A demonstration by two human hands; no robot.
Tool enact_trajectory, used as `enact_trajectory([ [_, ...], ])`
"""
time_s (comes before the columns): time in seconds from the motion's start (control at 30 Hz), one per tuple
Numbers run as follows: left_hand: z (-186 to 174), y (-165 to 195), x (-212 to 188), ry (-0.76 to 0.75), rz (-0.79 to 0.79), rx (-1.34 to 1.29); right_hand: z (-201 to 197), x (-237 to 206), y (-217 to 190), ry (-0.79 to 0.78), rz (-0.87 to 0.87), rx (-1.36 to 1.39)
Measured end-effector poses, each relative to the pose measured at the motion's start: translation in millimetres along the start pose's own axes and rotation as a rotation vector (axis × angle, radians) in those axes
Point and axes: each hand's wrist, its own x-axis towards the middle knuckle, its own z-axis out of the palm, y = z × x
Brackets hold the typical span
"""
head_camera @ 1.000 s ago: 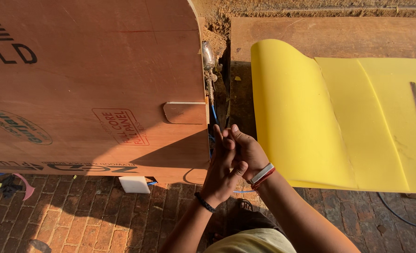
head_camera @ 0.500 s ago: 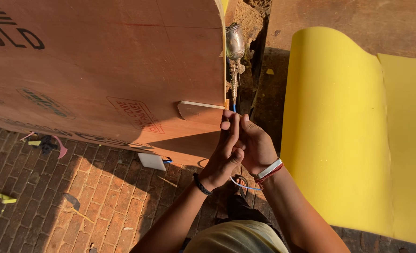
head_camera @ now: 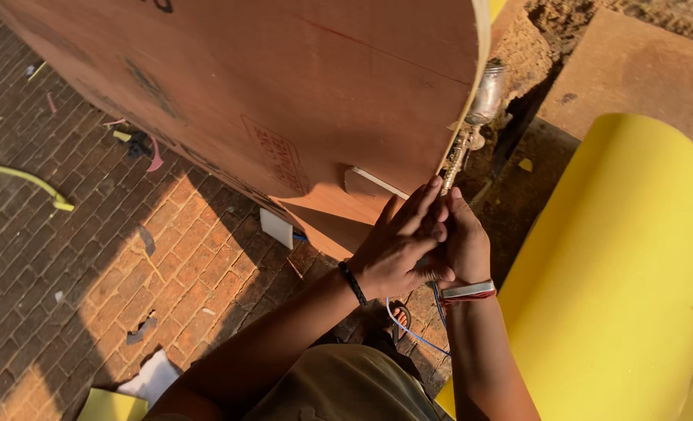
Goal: The person holds a spray gun and sprays adhesive onto yellow foam sheets laid on a work surface, lifting and repositioning the sheets to coat different areas. They then align a foam strip with the sprayed sheet and press it down flat with both hands.
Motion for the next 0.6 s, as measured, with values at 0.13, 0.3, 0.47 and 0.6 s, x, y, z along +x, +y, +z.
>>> enact_trajectory([
  [0.13,-23,-28,-15,0.118,-0.056,-0.026,29,36,18,-0.2,0.111,-0.009],
  [0.3,-45,-75,-62,0.252,-0.269,0.117,93,77,70,-0.459,0.239,-0.143],
  [0.47,-78,-124,-123,0.485,-0.357,-0.088,161,86,147,-0.502,0.378,-0.199],
  [0.6,-112,-133,-198,0.639,-0.333,-0.145,199,80,216,-0.729,0.58,-0.114],
])
